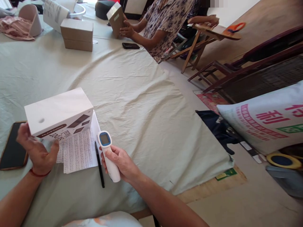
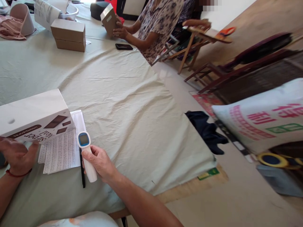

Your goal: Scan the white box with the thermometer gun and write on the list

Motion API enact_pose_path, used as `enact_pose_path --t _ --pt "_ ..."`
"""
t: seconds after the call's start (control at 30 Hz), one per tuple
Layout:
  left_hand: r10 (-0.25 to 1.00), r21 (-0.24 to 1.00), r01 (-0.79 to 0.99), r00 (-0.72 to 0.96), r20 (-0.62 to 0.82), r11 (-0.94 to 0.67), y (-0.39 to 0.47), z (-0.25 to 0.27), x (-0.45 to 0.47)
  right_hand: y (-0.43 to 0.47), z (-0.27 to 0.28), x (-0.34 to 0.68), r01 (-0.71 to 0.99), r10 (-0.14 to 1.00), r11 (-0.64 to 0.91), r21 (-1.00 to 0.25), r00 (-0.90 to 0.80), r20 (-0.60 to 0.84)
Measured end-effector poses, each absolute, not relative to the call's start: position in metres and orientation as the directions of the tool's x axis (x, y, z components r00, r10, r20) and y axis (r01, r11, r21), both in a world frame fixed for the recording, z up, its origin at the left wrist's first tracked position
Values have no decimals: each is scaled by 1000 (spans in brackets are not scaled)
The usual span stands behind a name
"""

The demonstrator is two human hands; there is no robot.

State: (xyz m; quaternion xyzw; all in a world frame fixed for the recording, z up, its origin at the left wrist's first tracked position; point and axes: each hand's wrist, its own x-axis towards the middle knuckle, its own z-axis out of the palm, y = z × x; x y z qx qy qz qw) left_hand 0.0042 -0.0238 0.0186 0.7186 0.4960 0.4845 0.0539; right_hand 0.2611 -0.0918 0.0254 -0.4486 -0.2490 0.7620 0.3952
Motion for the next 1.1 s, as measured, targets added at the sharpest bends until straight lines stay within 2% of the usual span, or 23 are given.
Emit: enact_pose_path --t 0.03,0.1,0.13,0.2,0.3,0.37,0.43,0.5,0.6,0.73,0.87,0.93,1.03,1.1 --pt "633 436 717 9 774 -543 -26 20 3 -92 26 261 -376 822 -569 -731 -290 -490" --pt "390 199 787 57 919 -583 -33 23 4 -93 26 261 -375 818 -574 -728 -294 -494" --pt "349 118 780 134 928 -614 -37 25 5 -93 27 261 -375 819 -573 -729 -292 -494" --pt "363 56 668 330 872 -742 -44 27 10 -93 26 262 -366 821 -570 -735 -288 -493" --pt "439 148 465 616 654 -873 -49 29 23 -91 24 266 -310 843 -536 -785 -241 -480" --pt "490 227 441 694 528 -868 -48 28 29 -88 22 271 -221 888 -459 -860 -156 -434" --pt "513 253 446 737 441 -859 -46 25 32 -84 19 276 -52 934 -355 -934 -54 -352" --pt "504 251 438 770 392 -863 -45 21 32 -81 16 281 193 967 -253 -948 43 -249" --pt "502 259 433 783 366 -864 -45 16 30 -80 8 285 558 989 -126 -820 130 -64" --pt "543 300 459 772 331 -836 -47 13 30 -81 -4 288 814 988 -6 -581 95 123" --pt "543 316 454 780 311 -833 -47 10 30 -80 -7 295 920 971 73 -384 22 238" --pt "537 307 452 784 311 -838 -48 9 31 -81 -2 296 933 944 107 -342 12 330" --pt "534 292 456 788 307 -841 -49 8 32 -87 8 288 869 901 247 -429 -43 432" --pt "543 295 467 788 289 -834 -50 8 33 -93 10 278 766 906 370 -526 -174 385"
